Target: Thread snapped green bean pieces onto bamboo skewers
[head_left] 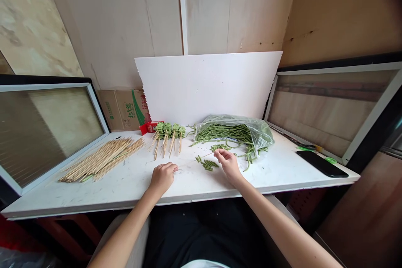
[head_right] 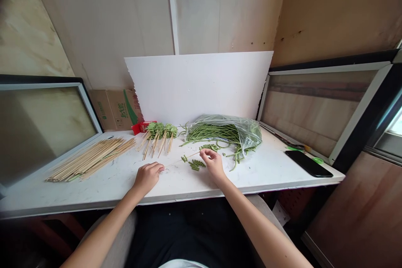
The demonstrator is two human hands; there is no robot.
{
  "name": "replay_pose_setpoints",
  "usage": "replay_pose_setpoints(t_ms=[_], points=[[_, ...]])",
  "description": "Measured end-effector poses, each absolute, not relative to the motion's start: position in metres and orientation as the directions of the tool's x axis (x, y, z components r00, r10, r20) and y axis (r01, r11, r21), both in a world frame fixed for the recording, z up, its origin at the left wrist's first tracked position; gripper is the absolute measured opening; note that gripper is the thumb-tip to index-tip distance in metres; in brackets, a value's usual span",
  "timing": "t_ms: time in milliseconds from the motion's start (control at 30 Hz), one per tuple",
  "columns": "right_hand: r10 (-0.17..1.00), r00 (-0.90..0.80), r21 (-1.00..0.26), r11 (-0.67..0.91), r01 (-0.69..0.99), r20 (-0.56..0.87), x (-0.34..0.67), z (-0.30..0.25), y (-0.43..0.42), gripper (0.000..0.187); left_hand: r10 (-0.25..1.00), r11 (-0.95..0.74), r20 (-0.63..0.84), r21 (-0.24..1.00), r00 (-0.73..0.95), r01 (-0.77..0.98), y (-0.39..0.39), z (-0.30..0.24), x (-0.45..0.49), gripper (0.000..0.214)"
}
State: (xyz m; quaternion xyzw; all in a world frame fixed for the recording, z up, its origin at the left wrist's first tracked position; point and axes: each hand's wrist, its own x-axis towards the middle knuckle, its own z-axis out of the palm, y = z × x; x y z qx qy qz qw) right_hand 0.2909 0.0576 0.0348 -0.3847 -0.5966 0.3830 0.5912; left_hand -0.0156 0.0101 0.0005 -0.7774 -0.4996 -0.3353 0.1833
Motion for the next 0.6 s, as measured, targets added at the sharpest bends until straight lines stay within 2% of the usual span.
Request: replay_pose_setpoints(t_ms=[300,600], points=[[0.907,-0.041,-0.906,0.421,0.042,0.419,0.276,0.036,0.045,0.05,0.65,-0.456,0.697,0.041,0.302,0.889,0.008,0.003,-0.013,0.035],[0.907,-0.038,-0.907,0.421,0.018,0.42,0.264,0.032,0.038,0.041,0.597,-0.532,0.739,0.074,0.312,0.844,0.008,0.001,-0.013,0.028]])
